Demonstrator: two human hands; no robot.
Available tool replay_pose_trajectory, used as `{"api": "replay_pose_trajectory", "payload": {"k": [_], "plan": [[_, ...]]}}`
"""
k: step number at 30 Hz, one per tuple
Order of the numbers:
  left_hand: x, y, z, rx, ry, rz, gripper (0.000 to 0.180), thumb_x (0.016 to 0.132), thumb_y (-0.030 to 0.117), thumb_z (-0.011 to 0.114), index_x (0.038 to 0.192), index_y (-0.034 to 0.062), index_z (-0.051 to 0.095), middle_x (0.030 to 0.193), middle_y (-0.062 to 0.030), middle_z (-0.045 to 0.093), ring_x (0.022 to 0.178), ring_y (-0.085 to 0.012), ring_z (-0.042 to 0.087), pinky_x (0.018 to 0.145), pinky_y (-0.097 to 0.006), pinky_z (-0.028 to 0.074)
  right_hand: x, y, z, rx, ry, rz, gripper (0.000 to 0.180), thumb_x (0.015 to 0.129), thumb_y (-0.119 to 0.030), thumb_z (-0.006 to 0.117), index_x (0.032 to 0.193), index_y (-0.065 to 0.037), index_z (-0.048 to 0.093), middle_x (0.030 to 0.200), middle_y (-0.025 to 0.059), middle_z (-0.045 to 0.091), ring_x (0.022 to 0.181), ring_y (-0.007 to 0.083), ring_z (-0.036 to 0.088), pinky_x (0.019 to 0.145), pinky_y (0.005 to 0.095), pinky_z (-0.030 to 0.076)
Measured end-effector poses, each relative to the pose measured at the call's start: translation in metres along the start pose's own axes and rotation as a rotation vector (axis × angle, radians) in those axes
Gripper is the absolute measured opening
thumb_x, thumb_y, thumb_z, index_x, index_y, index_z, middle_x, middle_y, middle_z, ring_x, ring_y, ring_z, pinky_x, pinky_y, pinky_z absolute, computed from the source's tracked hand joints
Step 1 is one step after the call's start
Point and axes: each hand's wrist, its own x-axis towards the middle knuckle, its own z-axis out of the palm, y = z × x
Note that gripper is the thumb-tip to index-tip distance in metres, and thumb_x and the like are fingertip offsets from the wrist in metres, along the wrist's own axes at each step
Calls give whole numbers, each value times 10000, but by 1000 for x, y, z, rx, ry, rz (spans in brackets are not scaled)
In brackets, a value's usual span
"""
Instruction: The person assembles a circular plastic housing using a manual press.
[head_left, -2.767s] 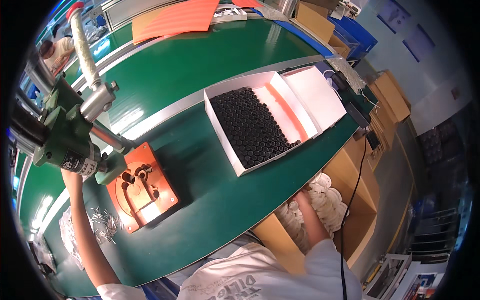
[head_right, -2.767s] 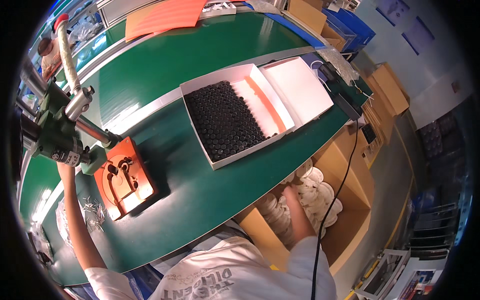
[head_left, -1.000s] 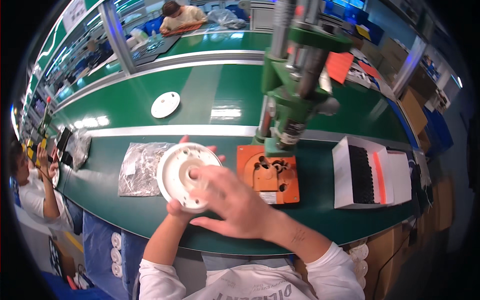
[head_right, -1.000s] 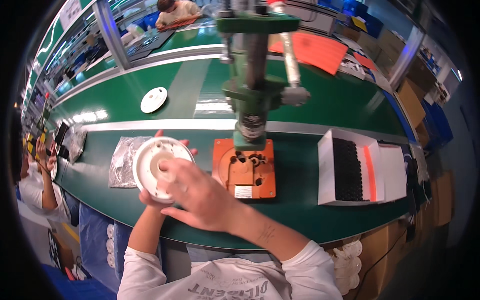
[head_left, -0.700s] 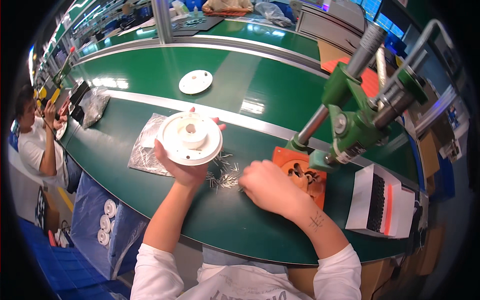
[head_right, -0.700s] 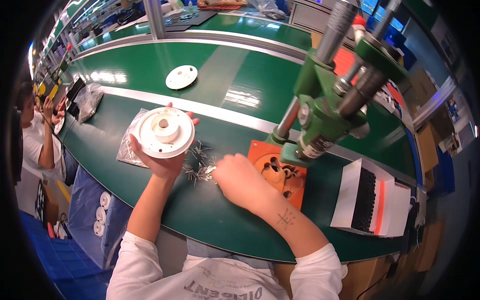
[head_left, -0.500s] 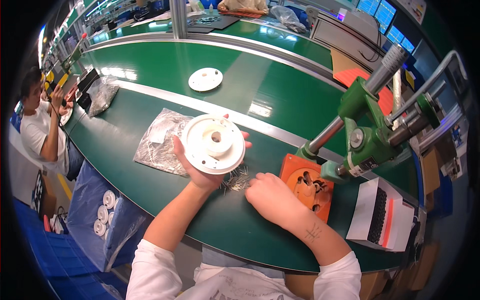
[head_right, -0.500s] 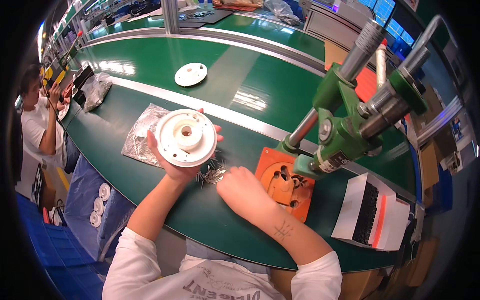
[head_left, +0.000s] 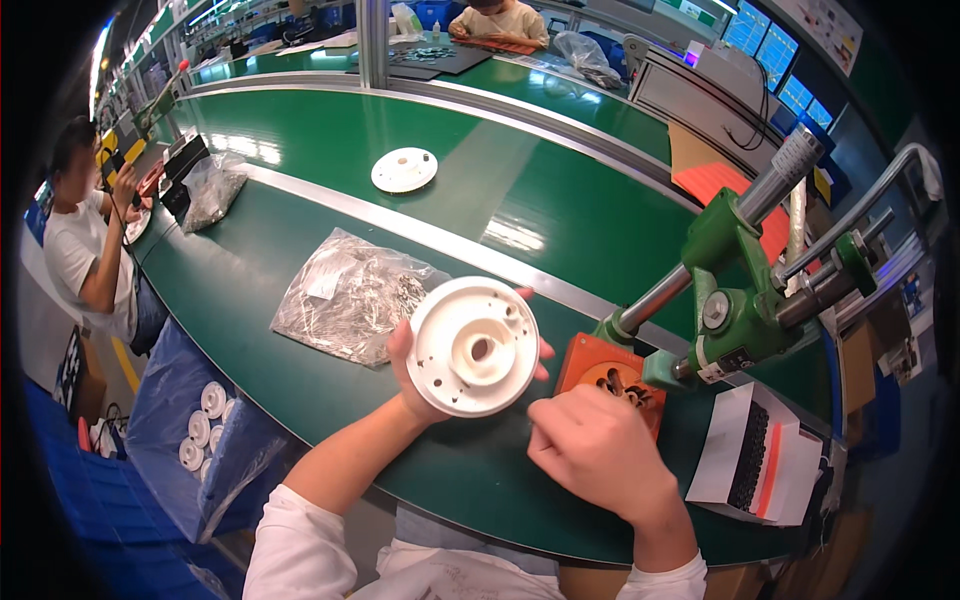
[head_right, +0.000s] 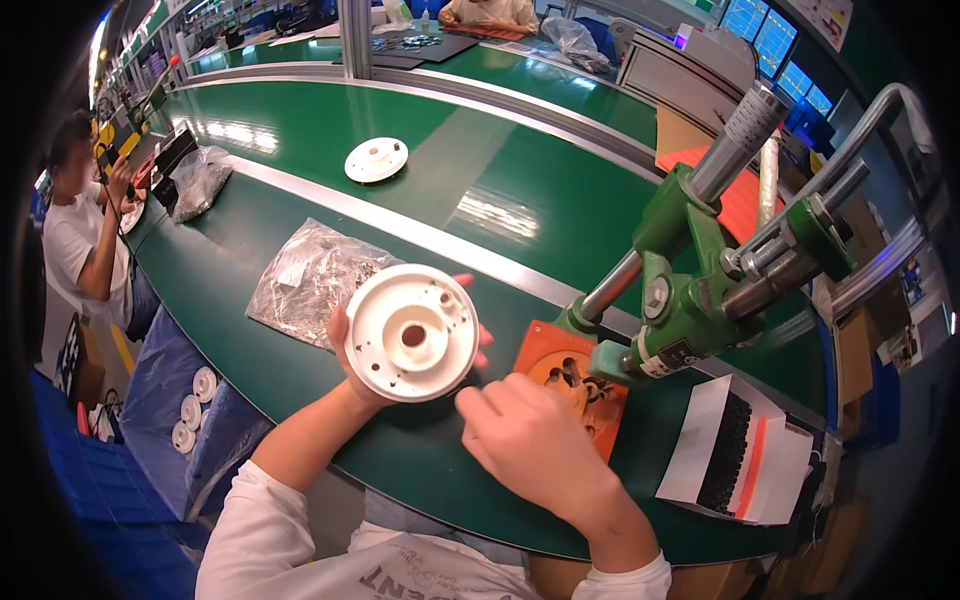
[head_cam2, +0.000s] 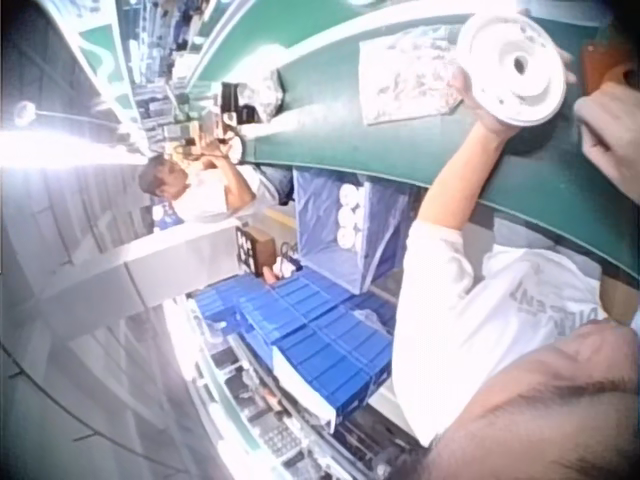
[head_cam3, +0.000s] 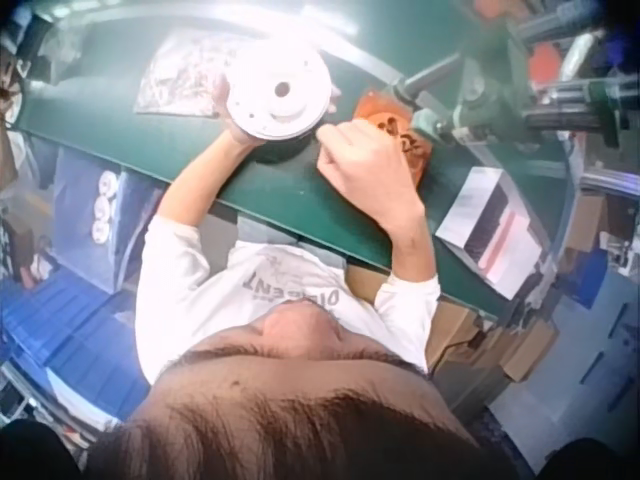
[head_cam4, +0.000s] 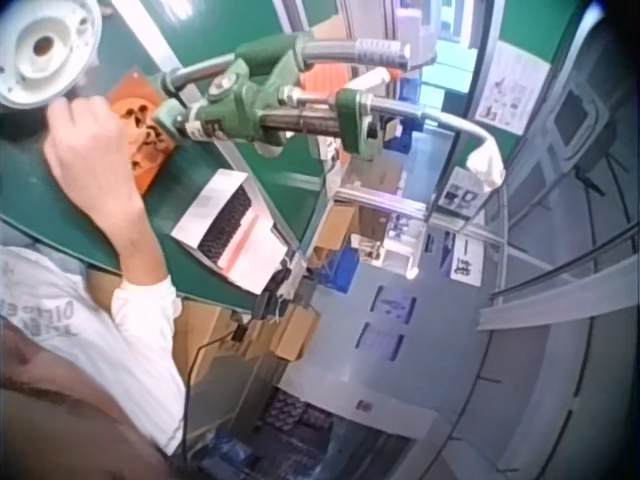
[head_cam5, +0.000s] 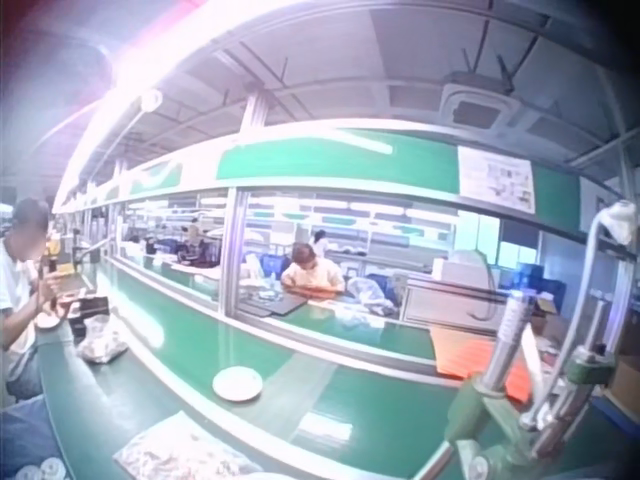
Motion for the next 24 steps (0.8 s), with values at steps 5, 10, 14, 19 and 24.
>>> {"api": "replay_pose_trajectory", "payload": {"k": [5,10,14,19,24], "plan": [[-5,0,13,189,-22,-166,1478,639,949,645,1618,-88,255,1515,-300,485,1323,-388,597,1095,-452,528,-4,8,-10,75,292,46,189,773,31,791,930,-24,700,777,86,606,743,267,630,665,384,526],[-10,-13,16,194,6,-107,1394,665,790,742,1655,-26,195,1553,-217,473,1426,-316,526,1177,-434,463,-3,4,-1,151,392,-31,273,797,52,784,1059,11,721,915,101,688,843,292,681,733,379,562],[-11,-8,20,275,-41,-226,1503,590,700,866,1688,17,100,1556,-177,472,1441,-291,514,1201,-406,411,-1,1,-3,95,381,-23,293,812,45,774,1098,19,714,975,103,704,874,290,691,748,385,571],[-13,-12,14,257,-45,-254,1523,571,629,910,1690,10,84,1542,-157,477,1451,-266,497,1207,-379,379,-6,5,-8,-66,361,20,230,849,-22,761,1071,6,708,950,92,700,832,268,690,704,380,561],[-14,-15,14,241,-155,-268,1527,570,599,918,1678,-39,84,1548,-146,462,1436,-250,501,1200,-373,371,-8,10,-6,-65,325,40,240,830,-53,753,1059,-2,702,930,87,698,789,257,687,667,374,551]]}}
